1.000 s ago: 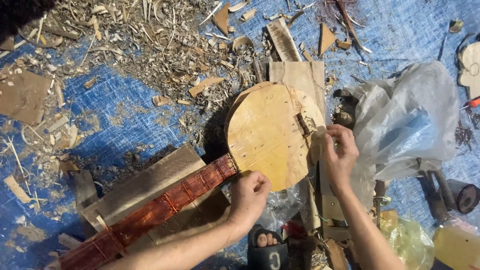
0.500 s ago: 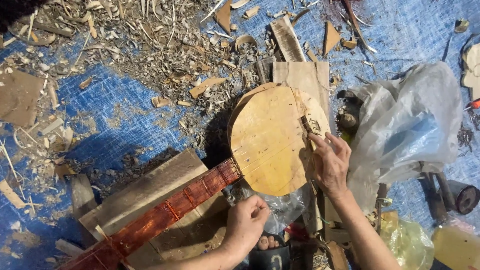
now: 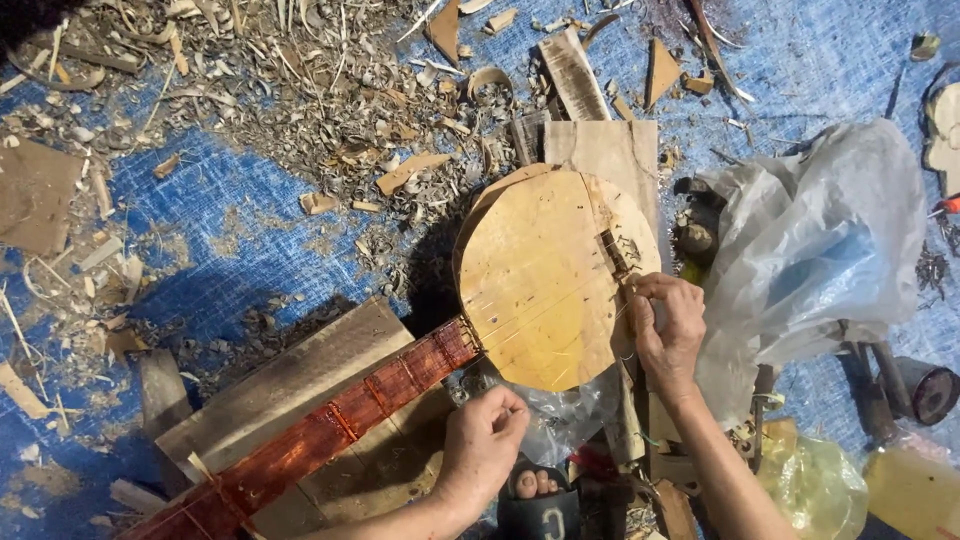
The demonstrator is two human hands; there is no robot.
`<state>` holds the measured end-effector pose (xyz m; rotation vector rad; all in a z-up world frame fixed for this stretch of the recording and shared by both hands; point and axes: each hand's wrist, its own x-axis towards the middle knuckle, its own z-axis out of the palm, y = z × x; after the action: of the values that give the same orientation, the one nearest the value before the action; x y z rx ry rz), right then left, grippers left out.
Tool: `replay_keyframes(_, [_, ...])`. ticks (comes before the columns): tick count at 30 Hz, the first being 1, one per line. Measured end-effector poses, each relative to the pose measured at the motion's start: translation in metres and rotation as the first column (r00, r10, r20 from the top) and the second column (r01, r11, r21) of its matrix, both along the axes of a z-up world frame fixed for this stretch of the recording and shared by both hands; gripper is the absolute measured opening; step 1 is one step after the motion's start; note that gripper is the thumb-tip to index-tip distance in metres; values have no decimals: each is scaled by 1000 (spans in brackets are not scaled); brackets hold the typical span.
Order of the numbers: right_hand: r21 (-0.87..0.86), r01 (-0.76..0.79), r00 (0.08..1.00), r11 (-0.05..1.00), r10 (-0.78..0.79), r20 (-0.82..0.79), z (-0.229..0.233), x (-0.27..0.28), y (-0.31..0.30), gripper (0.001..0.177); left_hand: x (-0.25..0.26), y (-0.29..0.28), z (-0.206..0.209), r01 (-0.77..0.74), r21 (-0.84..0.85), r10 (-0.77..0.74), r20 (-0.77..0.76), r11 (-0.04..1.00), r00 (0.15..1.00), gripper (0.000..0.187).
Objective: Hammering small wooden supports and adjusting strings on a handmade stringed instrument.
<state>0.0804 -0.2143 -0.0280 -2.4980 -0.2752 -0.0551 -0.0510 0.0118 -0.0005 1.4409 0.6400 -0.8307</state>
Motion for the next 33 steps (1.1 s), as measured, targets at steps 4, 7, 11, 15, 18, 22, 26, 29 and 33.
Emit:
replay_keyframes(4, [-45, 63, 998, 997, -63, 5, -7, 1, -9, 7, 8, -4, 1, -40, -16, 41, 38, 999, 998, 8])
replay_keyframes(7, [-101, 106, 994, 989, -104, 23, -12, 10, -10, 8, 20, -7, 5, -73, -29, 74, 30, 997, 997, 9])
replay_keyframes(11, [-4, 202, 978, 979, -202, -46, -11, 27, -1, 11, 45, -10, 13, -94, -40, 96, 61, 995, 994, 11])
replay_keyframes(15, [134, 295, 940, 946, -263, -216, -5, 38, 5, 12, 56, -13, 11, -106, 2, 106, 72, 994, 992, 12])
replay_keyframes(18, [141, 402, 874, 905, -333, -355, -7, 44, 1, 10, 57, -13, 8, -95, 54, 89, 98, 994, 991, 13])
replay_keyframes(22, [120, 439, 828, 891, -348, -440, -11, 52, -9, 9, 56, -14, 5, -130, 50, 123, 128, 990, 984, 12])
replay_keyframes(26, [137, 471, 760, 871, -322, -565, -11, 60, -15, 4, 57, -13, 7, -114, 60, 108, 92, 992, 990, 14])
replay_keyframes(29, [190, 434, 776, 881, -258, -576, -18, 63, -25, 3, 57, -13, 7, -133, 46, 130, 74, 990, 989, 14])
replay_keyframes(33, [228, 419, 778, 879, -218, -590, -23, 63, -30, 3, 58, -13, 7, -119, 59, 115, 60, 991, 992, 14])
